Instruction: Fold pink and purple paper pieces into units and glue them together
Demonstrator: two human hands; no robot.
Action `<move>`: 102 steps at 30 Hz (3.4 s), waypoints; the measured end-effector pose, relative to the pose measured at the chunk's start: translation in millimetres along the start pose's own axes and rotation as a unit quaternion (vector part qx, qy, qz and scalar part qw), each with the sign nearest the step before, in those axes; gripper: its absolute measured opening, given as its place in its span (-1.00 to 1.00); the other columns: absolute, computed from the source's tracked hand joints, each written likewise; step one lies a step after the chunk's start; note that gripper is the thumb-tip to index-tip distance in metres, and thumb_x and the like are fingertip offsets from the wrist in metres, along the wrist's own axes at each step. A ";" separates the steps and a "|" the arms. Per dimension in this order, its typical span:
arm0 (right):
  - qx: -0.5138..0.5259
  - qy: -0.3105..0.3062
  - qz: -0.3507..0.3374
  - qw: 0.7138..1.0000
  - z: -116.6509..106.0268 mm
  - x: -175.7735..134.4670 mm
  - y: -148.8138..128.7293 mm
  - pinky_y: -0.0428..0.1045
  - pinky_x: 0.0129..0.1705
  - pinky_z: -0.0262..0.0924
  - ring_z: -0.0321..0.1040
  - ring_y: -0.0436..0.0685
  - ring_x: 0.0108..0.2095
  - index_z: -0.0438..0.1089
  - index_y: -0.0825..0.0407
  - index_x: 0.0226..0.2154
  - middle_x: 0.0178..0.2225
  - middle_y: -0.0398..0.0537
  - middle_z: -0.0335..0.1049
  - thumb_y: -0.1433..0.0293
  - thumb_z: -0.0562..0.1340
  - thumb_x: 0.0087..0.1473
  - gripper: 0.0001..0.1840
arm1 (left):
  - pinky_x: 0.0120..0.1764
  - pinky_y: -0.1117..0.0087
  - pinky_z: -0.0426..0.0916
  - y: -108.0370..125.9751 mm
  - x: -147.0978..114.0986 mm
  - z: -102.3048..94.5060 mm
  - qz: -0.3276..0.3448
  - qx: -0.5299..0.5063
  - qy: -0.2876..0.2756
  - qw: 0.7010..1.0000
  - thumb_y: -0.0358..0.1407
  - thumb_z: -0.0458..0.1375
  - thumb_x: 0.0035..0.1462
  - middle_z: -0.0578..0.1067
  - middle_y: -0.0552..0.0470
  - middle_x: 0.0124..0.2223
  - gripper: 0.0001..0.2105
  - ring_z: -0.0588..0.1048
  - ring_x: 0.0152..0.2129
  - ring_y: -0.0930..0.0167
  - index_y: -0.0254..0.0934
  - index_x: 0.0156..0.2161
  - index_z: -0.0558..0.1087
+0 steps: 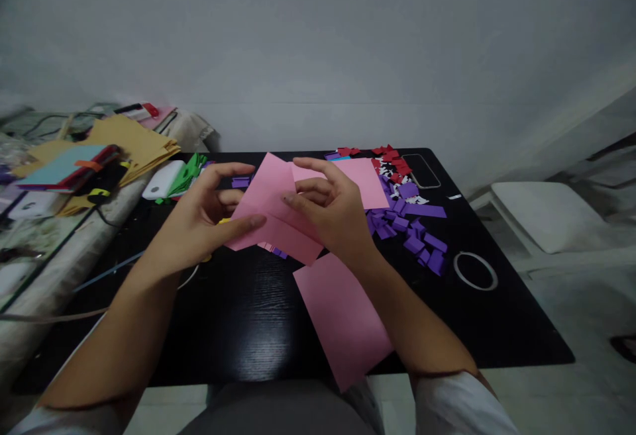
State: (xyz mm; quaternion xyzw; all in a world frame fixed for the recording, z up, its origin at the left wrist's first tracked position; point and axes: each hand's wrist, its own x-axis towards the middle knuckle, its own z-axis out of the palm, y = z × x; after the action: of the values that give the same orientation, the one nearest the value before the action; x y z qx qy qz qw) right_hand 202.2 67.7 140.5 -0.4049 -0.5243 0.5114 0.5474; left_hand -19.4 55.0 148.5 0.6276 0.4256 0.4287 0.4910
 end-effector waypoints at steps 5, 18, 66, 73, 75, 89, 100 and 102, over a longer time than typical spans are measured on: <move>0.023 0.002 -0.028 0.999 2.5 -0.1 0.1 0.10 0.01 0.54 0.61 0.16 -0.14 0.54 -0.11 0.00 -0.18 -0.12 0.62 0.25 0.57 -0.03 -0.48 | -0.51 0.48 0.45 5.6 4.1 -4.0 0.005 0.024 0.074 0.997 -0.29 0.53 -0.06 0.61 0.09 -0.37 -0.50 0.59 -0.54 0.40 -0.19 0.00 0.50; -0.010 -0.020 -0.017 1.000 6.1 -4.1 -2.1 0.15 -0.06 0.63 0.67 0.22 -0.17 0.70 -0.04 -0.25 -0.21 -0.07 0.72 0.19 0.60 -0.09 -0.66 | -0.16 0.29 0.62 2.8 2.3 9.8 0.028 -0.040 0.145 0.988 -0.21 0.50 0.04 0.73 -0.04 -0.17 -0.77 0.68 -0.27 0.29 -0.24 -0.20 0.69; 0.015 -0.028 -0.001 0.999 9.0 -4.6 0.1 0.14 -0.17 0.64 0.67 0.22 -0.26 0.66 -0.02 -0.26 -0.29 -0.06 0.71 0.10 0.63 -0.18 -0.55 | -0.20 0.23 0.64 -5.1 -0.7 18.8 0.013 -0.003 0.150 0.989 -0.14 0.50 0.04 0.73 -0.02 -0.15 -0.72 0.71 -0.22 0.18 -0.19 -0.15 0.70; -0.023 0.014 -0.035 0.999 -0.5 1.1 -5.3 0.02 -0.39 0.54 0.60 0.13 -0.44 0.56 -0.02 -0.36 -0.49 -0.15 0.61 0.15 0.62 -0.14 -0.62 | -0.19 0.22 0.64 -0.9 -2.3 16.5 0.025 0.023 0.186 0.982 -0.17 0.50 0.04 0.73 -0.01 -0.16 -0.75 0.70 -0.20 0.18 -0.17 -0.16 0.70; -0.027 0.064 -0.067 0.995 -6.3 4.4 -6.6 -0.02 -0.44 0.48 0.58 0.11 -0.45 0.54 -0.02 -0.33 -0.52 -0.18 0.57 0.22 0.60 -0.09 -0.66 | -0.19 0.23 0.64 0.8 -2.2 15.1 0.027 0.010 0.202 0.979 -0.19 0.50 0.03 0.73 -0.03 -0.14 -0.73 0.70 -0.19 0.17 -0.18 -0.14 0.69; 0.008 -0.016 -0.022 1.000 -2.6 1.2 -8.3 -0.09 -0.50 0.23 0.26 -0.05 -0.55 0.42 -0.01 -0.52 -0.57 -0.24 0.36 0.20 0.56 0.00 -0.63 | -0.18 0.24 0.66 1.0 -3.6 16.1 0.040 0.010 0.222 0.974 -0.20 0.52 -0.01 0.73 -0.05 -0.14 -0.71 0.70 -0.20 0.18 -0.23 -0.17 0.68; 0.043 -0.078 0.027 0.996 2.3 -0.4 -7.5 -0.07 -0.38 0.33 0.36 -0.01 -0.45 0.49 0.00 -0.38 -0.45 -0.19 0.45 0.12 0.58 -0.07 -0.61 | -0.22 0.30 0.66 -2.3 -3.7 18.3 0.057 0.008 0.194 0.979 -0.23 0.50 0.04 0.74 -0.03 -0.16 -0.73 0.72 -0.23 0.22 -0.21 -0.13 0.71; 0.034 -0.080 0.029 0.996 4.1 -1.8 -7.9 -0.07 -0.42 0.29 0.33 -0.02 -0.48 0.48 0.01 -0.45 -0.49 -0.19 0.44 0.11 0.60 -0.11 -0.58 | -0.22 0.30 0.67 -2.7 -3.5 17.6 0.062 0.012 0.190 0.980 -0.24 0.50 0.04 0.74 -0.03 -0.16 -0.74 0.72 -0.23 0.22 -0.20 -0.14 0.71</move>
State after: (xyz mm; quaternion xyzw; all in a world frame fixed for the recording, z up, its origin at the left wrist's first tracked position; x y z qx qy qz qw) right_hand 199.3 64.4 148.4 -0.3590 -0.5367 0.5749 0.5025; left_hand -3.8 47.7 142.8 0.5656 0.4765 0.5648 0.3661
